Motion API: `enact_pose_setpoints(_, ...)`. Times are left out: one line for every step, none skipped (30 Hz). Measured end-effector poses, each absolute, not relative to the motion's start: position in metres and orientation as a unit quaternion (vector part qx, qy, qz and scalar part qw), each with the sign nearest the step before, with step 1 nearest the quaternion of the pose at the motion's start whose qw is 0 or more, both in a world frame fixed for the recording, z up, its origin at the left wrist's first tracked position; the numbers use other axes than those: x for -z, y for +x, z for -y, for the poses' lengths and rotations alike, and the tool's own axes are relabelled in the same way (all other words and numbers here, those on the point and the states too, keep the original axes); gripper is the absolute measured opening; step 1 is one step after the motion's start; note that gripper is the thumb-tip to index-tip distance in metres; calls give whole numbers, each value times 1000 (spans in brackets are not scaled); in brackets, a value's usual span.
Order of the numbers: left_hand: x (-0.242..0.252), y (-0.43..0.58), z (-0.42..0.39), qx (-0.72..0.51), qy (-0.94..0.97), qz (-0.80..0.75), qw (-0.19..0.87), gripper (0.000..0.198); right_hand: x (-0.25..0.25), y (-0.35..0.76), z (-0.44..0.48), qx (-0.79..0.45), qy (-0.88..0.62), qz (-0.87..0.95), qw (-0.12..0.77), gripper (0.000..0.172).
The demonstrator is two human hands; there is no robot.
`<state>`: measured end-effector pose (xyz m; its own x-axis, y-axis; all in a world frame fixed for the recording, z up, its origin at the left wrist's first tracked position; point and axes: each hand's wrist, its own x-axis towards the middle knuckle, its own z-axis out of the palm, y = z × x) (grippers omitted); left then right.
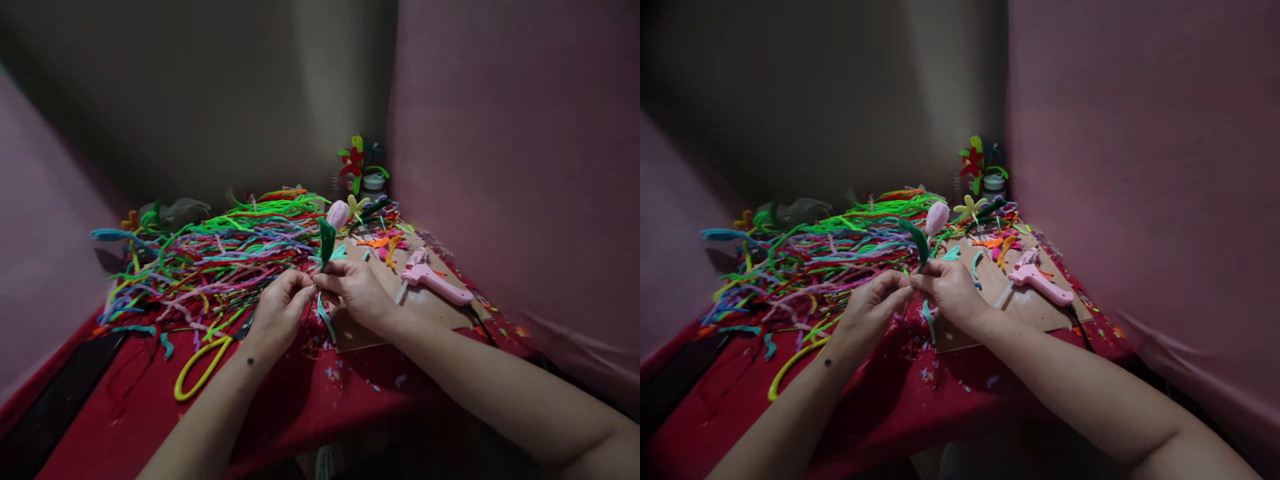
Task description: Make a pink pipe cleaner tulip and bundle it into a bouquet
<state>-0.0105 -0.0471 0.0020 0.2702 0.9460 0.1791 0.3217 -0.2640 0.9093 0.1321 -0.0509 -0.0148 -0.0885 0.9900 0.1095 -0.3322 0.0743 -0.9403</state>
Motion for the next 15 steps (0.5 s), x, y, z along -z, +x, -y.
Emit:
enact_pose_setpoints(0,-10,46,-406,679,-456,408,11,16,131,52,-567,-359,466,577,27)
enact_pose_setpoints(2,-10,46,-420,661,-452,428,13,16,131,52,-558,-358,474,579,27)
enact_pose_setpoints(3,-10,45,-432,638,-446,455,16,17,130,52,-551,-358,481,581,26)
enact_pose_setpoints(4,-10,45,-436,615,-440,487,19,18,130,52,-546,-358,485,582,25)
enact_pose_setpoints(5,-10,45,-433,593,-435,521,22,18,130,52,-547,-354,483,585,24)
enact_pose_setpoints(5,-11,45,-423,574,-429,555,22,18,129,51,-553,-347,477,588,23)
enact_pose_setpoints(6,-11,46,-405,560,-421,587,22,18,129,51,-563,-336,470,591,23)
enact_pose_setpoints(6,-12,46,-385,552,-411,616,22,18,129,51,-578,-323,463,589,23)
enact_pose_setpoints(7,-12,46,-364,546,-400,640,22,17,129,51,-592,-307,461,585,23)
enact_pose_setpoints(7,-12,46,-347,542,-390,659,22,16,129,51,-602,-294,464,580,22)
enact_pose_setpoints(8,-13,46,-335,537,-383,673,22,16,129,51,-604,-285,469,578,22)
enact_pose_setpoints(8,-13,46,-329,534,-379,681,22,15,130,51,-599,-282,476,579,22)
enact_pose_setpoints(9,-14,45,-327,532,-379,683,21,15,130,52,-590,-283,481,584,22)
enact_pose_setpoints(10,-14,44,-329,533,-382,679,20,15,131,52,-577,-287,487,590,22)
enact_pose_setpoints(11,-15,43,-332,540,-385,671,19,15,131,52,-563,-293,493,595,22)
